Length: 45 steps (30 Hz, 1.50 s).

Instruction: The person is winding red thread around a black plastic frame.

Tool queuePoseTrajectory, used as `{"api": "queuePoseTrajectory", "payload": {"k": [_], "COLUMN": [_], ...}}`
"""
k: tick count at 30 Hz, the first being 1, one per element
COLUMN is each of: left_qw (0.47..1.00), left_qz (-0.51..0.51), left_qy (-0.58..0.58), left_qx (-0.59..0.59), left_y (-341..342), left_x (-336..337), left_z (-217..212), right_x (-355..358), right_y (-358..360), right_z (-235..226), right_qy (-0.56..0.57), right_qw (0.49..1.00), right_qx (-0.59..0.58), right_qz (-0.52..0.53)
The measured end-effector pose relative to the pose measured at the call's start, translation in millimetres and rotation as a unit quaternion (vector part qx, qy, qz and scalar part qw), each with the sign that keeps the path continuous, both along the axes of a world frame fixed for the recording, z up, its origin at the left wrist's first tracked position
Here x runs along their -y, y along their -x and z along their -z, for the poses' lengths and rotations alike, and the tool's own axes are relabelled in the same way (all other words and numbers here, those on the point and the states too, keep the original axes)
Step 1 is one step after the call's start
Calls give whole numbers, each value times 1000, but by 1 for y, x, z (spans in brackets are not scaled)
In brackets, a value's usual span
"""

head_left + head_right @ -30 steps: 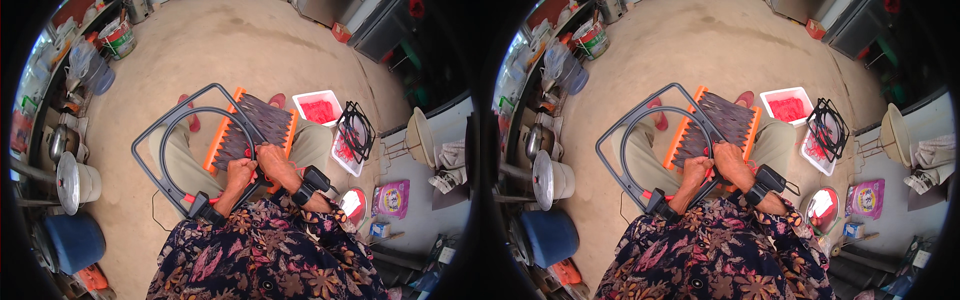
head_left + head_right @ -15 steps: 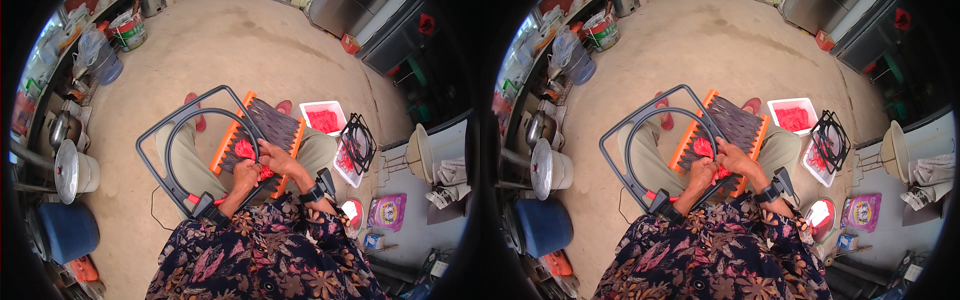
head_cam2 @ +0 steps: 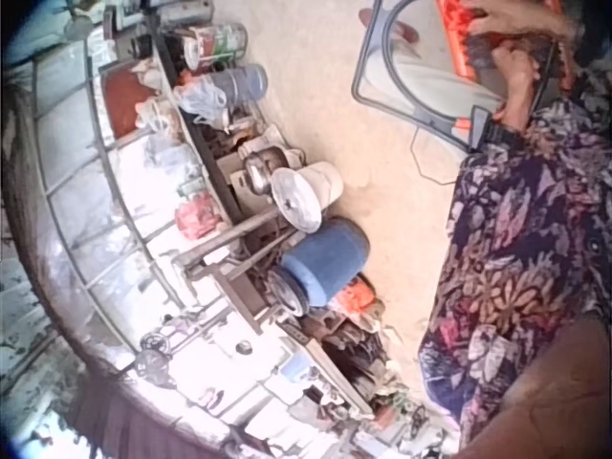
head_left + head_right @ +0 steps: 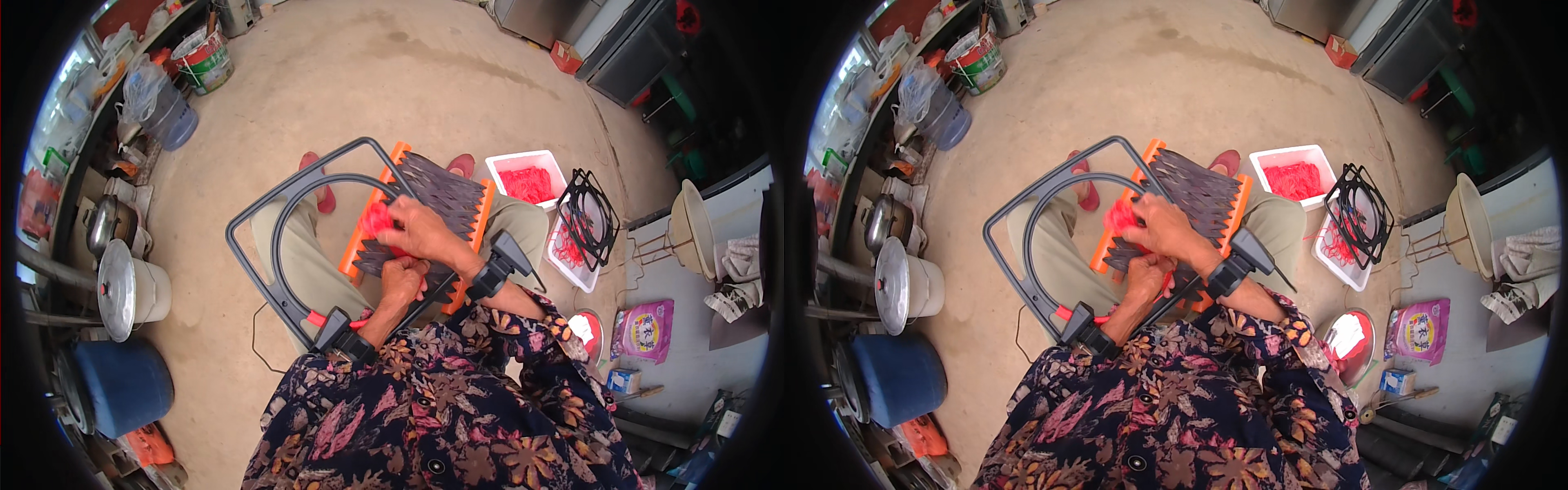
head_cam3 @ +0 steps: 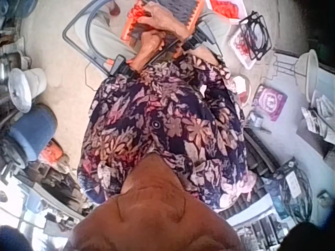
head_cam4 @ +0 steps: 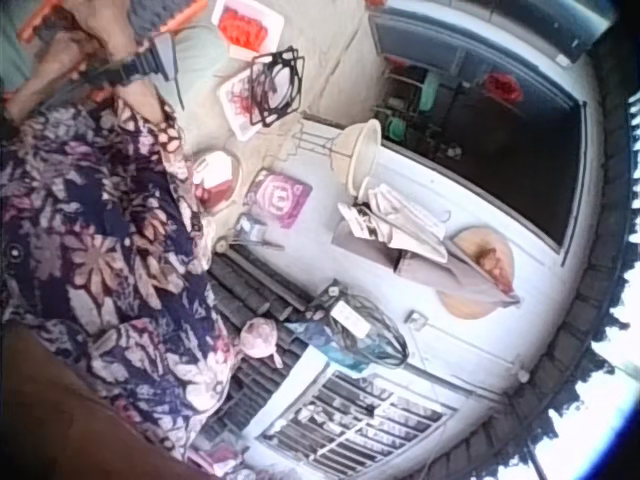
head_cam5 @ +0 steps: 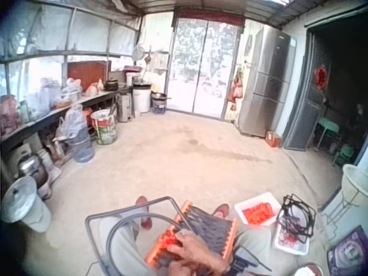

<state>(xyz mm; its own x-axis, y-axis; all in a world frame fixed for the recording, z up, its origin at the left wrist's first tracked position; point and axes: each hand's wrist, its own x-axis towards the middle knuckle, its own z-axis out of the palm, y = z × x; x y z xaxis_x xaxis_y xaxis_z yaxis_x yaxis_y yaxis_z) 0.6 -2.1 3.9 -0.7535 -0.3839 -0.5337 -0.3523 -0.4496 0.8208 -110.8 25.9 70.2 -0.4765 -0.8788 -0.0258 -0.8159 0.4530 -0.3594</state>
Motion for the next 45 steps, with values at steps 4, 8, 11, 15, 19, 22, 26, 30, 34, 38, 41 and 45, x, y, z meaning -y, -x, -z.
{"api": "queuePoseTrajectory", "payload": {"k": [4,8,11,15,19,22,26,30,34,38,41,45], "left_qw": [1000,999,998,984,973,981,982,979,982,980,982,969], "left_qz": [10,-16,-30,14,60,57,59,70,88,104,83,-27], "left_qy": [-5,-22,-51,-148,-200,-164,-151,-159,-143,-157,-112,-129], "left_qx": [-12,-17,-33,-97,-102,-84,-101,-107,-85,-63,-125,-211], "left_y": [-3,-4,0,-5,-6,-7,-10,-15,-23,-12,6,25], "left_x": [1,16,23,29,26,26,26,18,13,24,40,42], "left_z": [-11,-9,-17,-30,-40,-43,-52,-50,-51,-60,-73,-95], "right_x": [1,-58,-124,-195,-204,-188,-160,-144,-150,-153,-153,-126], "right_y": [8,9,1,4,-4,-15,-14,-21,-26,-33,-29,-34], "right_z": [-39,-104,-115,-73,-34,-29,-21,-14,-2,5,-2,-28], "right_qy": [323,417,412,388,384,360,329,365,314,382,430,499], "right_qw": [673,510,593,623,672,723,723,737,760,753,744,680], "right_qx": [654,735,657,597,460,420,460,451,480,397,344,400], "right_qz": [122,163,216,325,435,414,397,347,304,361,379,358]}}
